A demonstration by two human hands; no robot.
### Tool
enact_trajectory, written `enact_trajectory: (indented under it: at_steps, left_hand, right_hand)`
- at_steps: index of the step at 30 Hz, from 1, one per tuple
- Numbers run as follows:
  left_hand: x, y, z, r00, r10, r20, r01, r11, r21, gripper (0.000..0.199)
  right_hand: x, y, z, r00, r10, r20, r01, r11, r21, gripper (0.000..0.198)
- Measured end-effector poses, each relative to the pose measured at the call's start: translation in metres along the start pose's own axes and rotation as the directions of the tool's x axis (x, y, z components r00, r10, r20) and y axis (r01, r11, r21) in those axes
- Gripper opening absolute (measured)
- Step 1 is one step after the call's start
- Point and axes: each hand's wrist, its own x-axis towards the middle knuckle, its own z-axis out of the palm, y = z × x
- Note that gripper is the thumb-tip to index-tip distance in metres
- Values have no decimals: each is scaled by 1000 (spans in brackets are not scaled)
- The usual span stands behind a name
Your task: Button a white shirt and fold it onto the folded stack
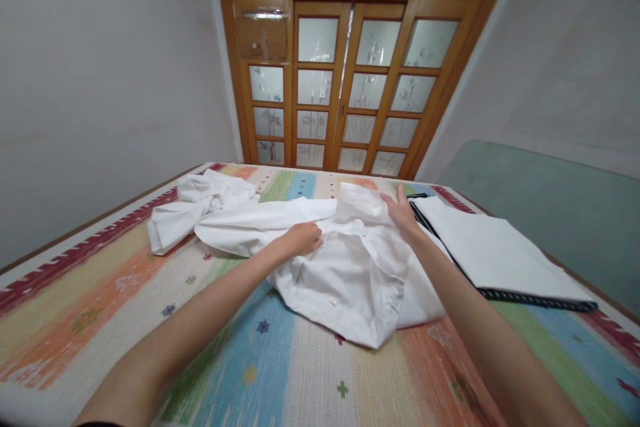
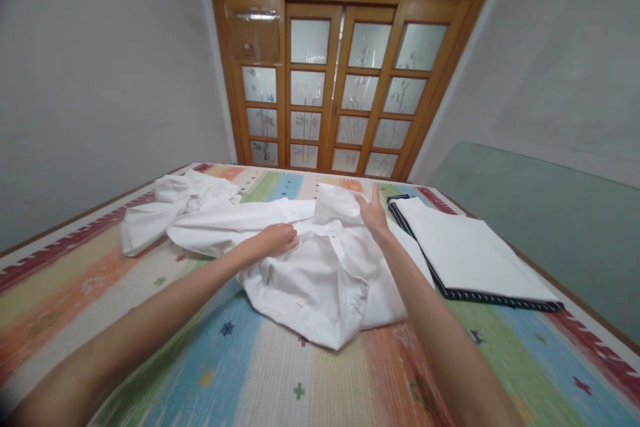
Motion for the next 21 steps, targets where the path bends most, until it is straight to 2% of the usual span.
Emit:
enact_trajectory:
  at_steps: [1, 3, 5, 7, 10, 13, 15, 18, 20, 21]
  left_hand:
    - [-2, 3, 4, 1000, 11, 26, -11, 1000, 22, 30]
    - [-11, 9, 11, 998, 22, 50, -24, 999, 30, 29]
    - [-23, 15, 15, 997, 14, 71, -14, 1000, -1, 28]
    - [-35, 21, 16, 997, -3, 78, 6, 999, -32, 28]
    - [-50, 24, 11, 997, -52, 53, 54, 997, -53, 32]
    - [-61, 16, -1, 985, -169, -43, 164, 981, -102, 36]
    - [-66, 6, -9, 957, -268, -111, 248, 954, -167, 37]
    - [-68, -6, -17, 910, -380, -164, 341, 913, -224, 35]
    - [-64, -9, -20, 881, -407, -240, 372, 911, -180, 28]
    - [-61, -8, -21, 876, -381, -297, 355, 925, -139, 22]
  right_hand:
    - [0, -1, -6, 1000, 13, 4, -13, 999, -40, 58]
    - [-5, -8, -14, 990, -18, 142, 22, 999, -32, 44]
    - [-15, -21, -14, 924, -128, 360, 136, 991, 3, 30]
    - [-28, -37, -6, 868, -166, 469, 188, 982, -1, 32]
    - [-50, -59, 17, 845, -149, 514, 283, 940, -191, 32]
    - [-76, -64, 35, 819, -110, 563, 339, 885, -320, 31]
    - [-93, -57, 42, 808, -127, 575, 361, 878, -314, 33]
    - [-111, -41, 42, 817, -154, 556, 357, 892, -278, 31]
    - [-116, -33, 40, 823, -163, 544, 335, 913, -234, 34]
    - [-116, -31, 39, 826, -174, 536, 323, 926, -197, 36]
